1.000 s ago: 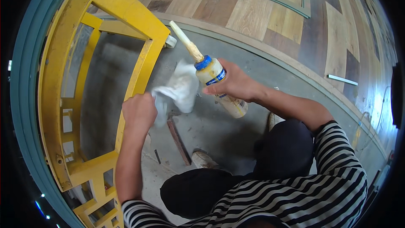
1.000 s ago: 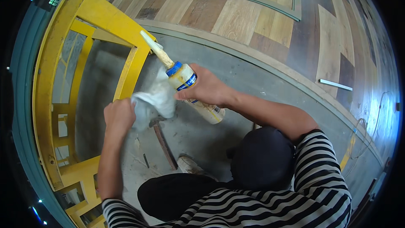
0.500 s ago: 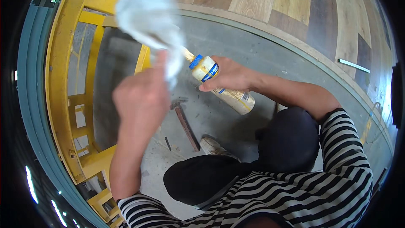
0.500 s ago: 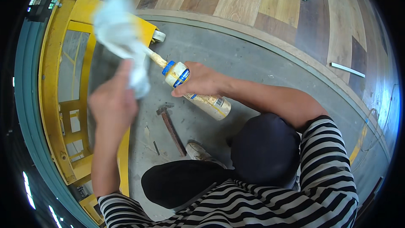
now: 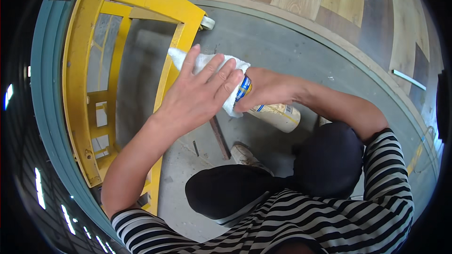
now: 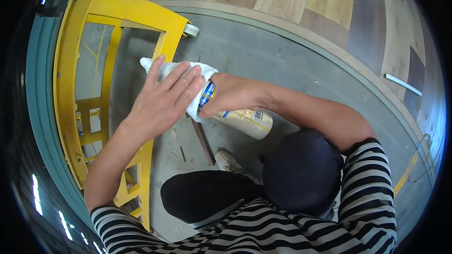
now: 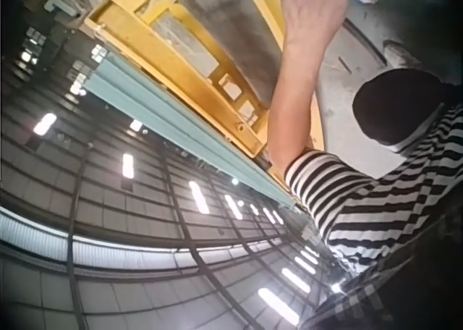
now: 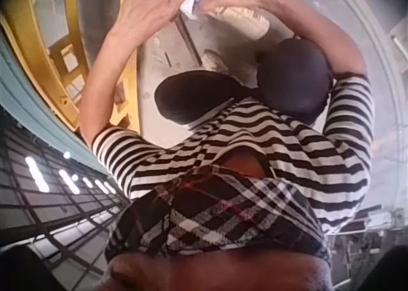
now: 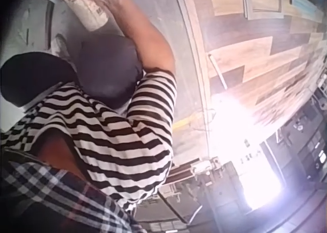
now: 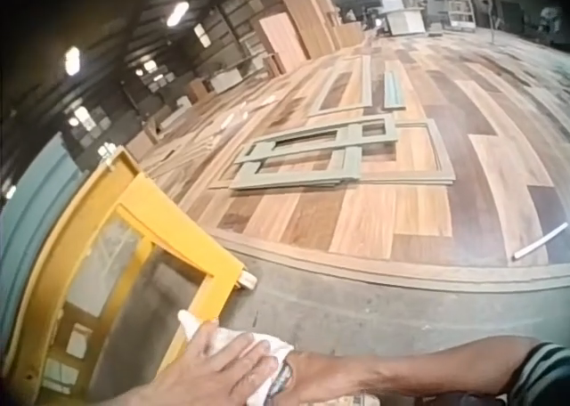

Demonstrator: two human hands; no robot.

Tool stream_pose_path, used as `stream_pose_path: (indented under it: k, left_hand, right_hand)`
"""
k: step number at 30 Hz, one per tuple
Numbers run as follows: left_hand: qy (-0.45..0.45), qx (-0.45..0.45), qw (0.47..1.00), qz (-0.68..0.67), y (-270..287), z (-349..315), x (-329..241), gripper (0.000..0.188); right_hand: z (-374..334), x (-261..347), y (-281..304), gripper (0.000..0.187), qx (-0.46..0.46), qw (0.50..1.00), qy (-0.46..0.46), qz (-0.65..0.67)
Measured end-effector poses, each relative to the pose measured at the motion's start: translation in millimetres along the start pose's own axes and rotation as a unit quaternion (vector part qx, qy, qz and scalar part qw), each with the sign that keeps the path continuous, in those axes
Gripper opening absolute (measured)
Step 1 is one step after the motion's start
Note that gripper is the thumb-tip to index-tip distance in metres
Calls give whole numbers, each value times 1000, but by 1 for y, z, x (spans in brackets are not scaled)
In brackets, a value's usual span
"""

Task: Cleaning the nozzle of a glue bottle and using a hammer to tap components on an assembly frame.

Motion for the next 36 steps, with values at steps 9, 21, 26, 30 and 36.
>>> stream_pose_path:
  k: [9,21,26,30,36]
  left_hand:
    - [45,56,997,16,8,-25,4,43]
    - [44,-36,997,46,3,-26,-7,28]
    - [-31,-176,984,18,-32,-16,-35,11]
    - [16,-138,990,-25,-48,-28,-27,13]
    - [66,-185,980,44,-62,-60,-29,12]
  right_hand:
    - [1,4,-17,56,78,991,69,85]
    - [0,13,-25,61,137,982,99,88]
    - [-8,-19,-46,65,189,973,35,124]
    - [-3,-42,-51,73,154,980,-24,127]
    - [4,-26,-69,72,97,991,-69,64]
Point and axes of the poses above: each hand's wrist, its own z-axis towards the middle knuckle, its own y-axis out of the back of the hand, x = y × z, the point moved 6 cm from there along z, towards the middle knuckle, and after that the axes turned 9 degrees about -z, right-handed, at the moved point
